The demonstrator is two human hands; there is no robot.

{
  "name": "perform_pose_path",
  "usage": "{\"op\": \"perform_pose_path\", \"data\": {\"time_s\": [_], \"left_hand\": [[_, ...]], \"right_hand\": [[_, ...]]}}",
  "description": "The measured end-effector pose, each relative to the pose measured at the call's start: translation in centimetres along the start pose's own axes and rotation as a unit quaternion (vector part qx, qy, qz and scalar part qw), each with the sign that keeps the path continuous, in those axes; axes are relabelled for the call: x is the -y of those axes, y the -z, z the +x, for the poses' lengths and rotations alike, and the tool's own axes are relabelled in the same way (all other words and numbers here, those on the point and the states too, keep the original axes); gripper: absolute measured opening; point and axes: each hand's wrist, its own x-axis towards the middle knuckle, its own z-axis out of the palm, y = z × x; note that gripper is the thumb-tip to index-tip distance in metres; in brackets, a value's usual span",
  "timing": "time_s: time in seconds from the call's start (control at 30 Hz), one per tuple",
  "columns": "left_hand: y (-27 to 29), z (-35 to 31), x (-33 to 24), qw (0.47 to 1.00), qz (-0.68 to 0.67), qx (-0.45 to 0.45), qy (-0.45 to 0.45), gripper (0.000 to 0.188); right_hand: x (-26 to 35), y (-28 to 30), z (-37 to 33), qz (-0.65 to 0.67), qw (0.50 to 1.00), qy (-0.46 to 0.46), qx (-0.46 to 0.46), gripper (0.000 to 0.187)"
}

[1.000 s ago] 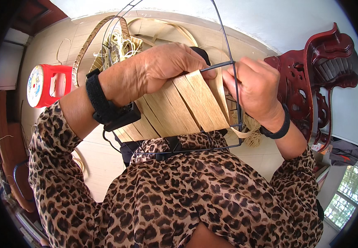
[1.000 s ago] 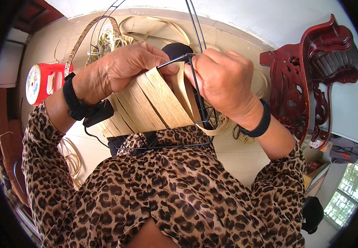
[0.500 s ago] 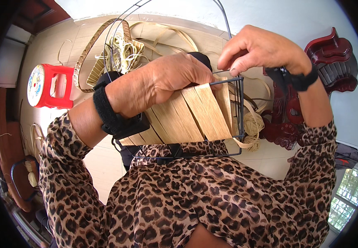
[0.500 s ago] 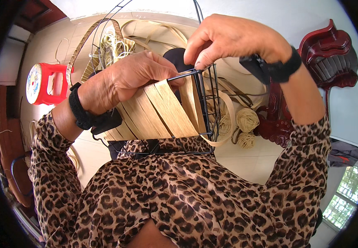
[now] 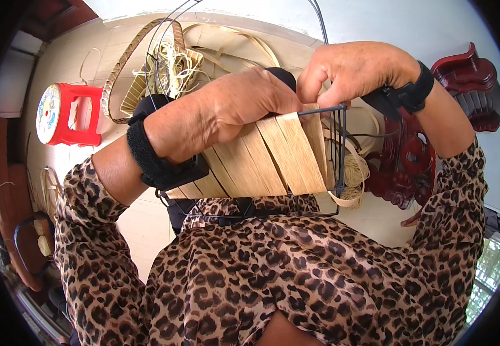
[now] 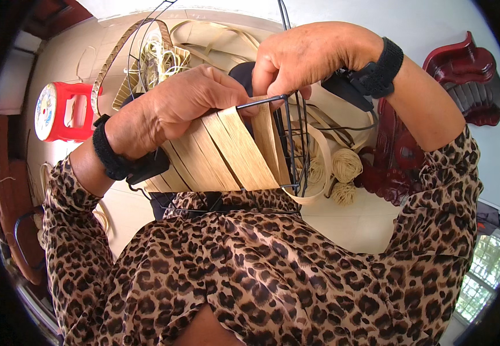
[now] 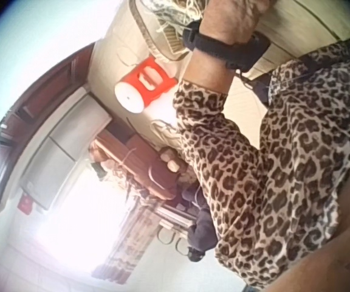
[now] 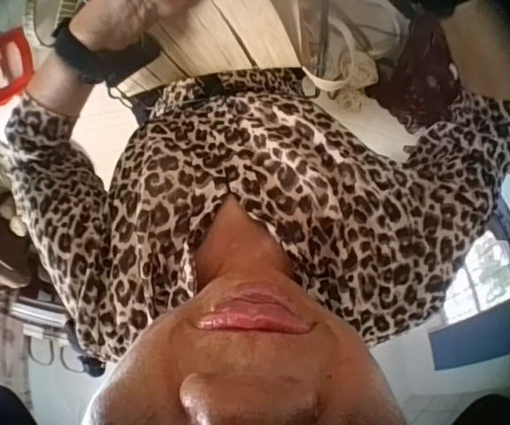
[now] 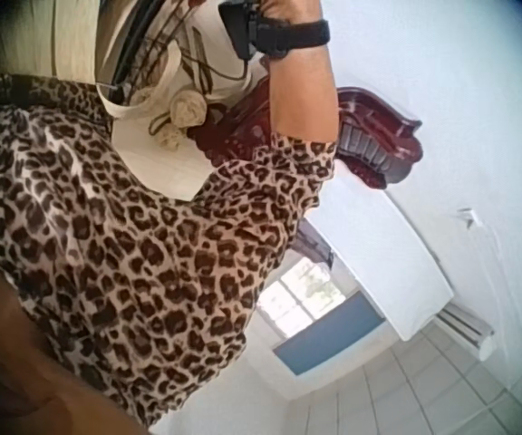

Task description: The person weaves a basket by inserting and bending bamboo strips into a wire frame, securing them by hand.

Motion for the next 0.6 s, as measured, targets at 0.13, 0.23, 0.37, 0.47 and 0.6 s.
{"op": "perform_pose_path", "data": {"time_s": [0.13,0.23,0.37,0.47,0.6], "left_hand": [[0.5,-0.2,-0.2,0.999,-0.007,0.052,0.001,0.017],[-0.5,-0.4,-0.5,0.993,-0.122,0.000,0.001,0.012],[0.7,-0.2,0.1,0.996,-0.056,-0.004,-0.063,0.013],[0.6,-0.5,0.2,0.994,-0.075,0.006,-0.081,0.010],[0.9,-0.8,0.2,0.990,-0.086,0.037,-0.108,0.006]], "right_hand": [[-0.7,-0.7,-0.5,-0.114,0.963,0.184,-0.159,0.015],[2.2,-1.1,-1.1,-0.334,0.833,0.305,-0.319,0.015],[1.6,-1.6,-1.0,-0.291,0.839,0.281,-0.364,0.015],[-0.8,-1.5,-0.2,-0.222,0.897,0.221,-0.313,0.009],[-0.9,-0.8,-0.3,-0.095,0.973,0.127,-0.170,0.012]]}}
